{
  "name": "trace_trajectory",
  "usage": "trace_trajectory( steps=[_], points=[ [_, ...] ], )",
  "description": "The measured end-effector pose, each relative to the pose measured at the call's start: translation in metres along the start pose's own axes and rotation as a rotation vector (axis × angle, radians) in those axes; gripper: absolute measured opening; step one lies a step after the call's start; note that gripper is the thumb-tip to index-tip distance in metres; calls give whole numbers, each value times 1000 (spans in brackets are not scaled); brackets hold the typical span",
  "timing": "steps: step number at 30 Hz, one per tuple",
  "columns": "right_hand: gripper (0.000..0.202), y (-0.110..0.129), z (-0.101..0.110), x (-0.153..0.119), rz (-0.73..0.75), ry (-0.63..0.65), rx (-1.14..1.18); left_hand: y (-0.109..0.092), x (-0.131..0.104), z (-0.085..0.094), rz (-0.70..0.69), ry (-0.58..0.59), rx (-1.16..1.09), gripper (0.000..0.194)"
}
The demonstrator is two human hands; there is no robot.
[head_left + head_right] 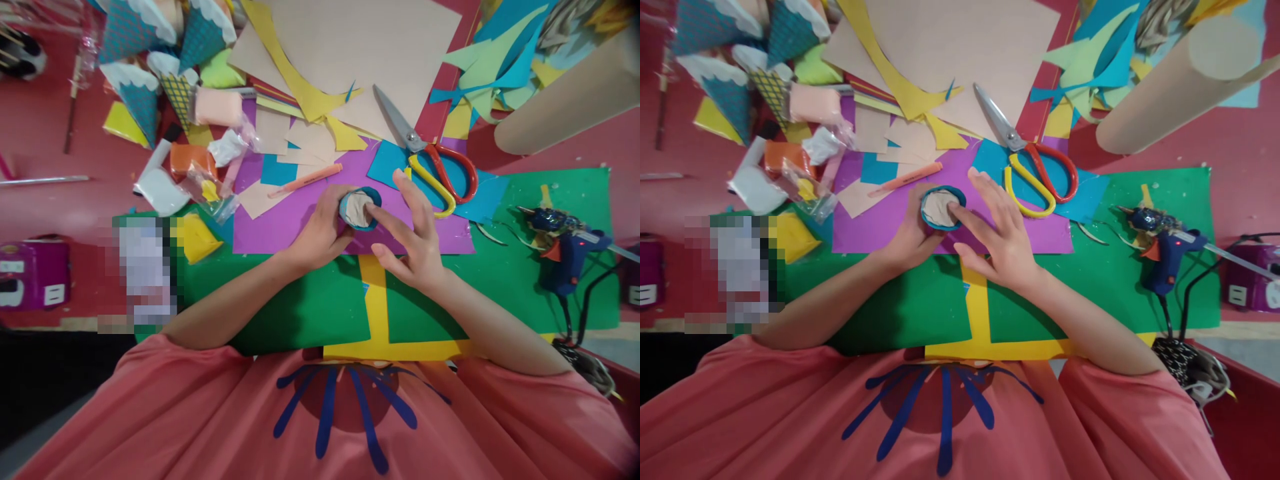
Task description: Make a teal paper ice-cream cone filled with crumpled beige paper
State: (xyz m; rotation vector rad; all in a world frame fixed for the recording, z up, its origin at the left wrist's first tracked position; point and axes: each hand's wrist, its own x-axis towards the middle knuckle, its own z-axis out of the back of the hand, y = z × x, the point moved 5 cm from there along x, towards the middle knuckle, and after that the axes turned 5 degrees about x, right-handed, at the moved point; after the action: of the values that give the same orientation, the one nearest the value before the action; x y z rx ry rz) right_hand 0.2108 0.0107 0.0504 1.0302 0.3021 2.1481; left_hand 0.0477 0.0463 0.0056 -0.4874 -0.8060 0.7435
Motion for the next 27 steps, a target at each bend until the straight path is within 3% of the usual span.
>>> trace_trajectory(
  steps=[4,7,14,21,27],
  points=[
    [50,-6,-7,-3,-104,103,9,5,-2,-1,59,-52,7,44],
    [50,-4,-9,-4,-92,103,20,9,-2,-2,112,-71,-45,44],
    [50,-6,-15,-5,-138,157,43,6,0,-2,94,48,-8,48],
    [43,-6,-14,-4,-132,113,84,-2,-1,-2,-9,-8,88,45],
    [43,-7,-3,-2,-99,79,42,-5,1,1,45,-41,79,54]
  ],
)
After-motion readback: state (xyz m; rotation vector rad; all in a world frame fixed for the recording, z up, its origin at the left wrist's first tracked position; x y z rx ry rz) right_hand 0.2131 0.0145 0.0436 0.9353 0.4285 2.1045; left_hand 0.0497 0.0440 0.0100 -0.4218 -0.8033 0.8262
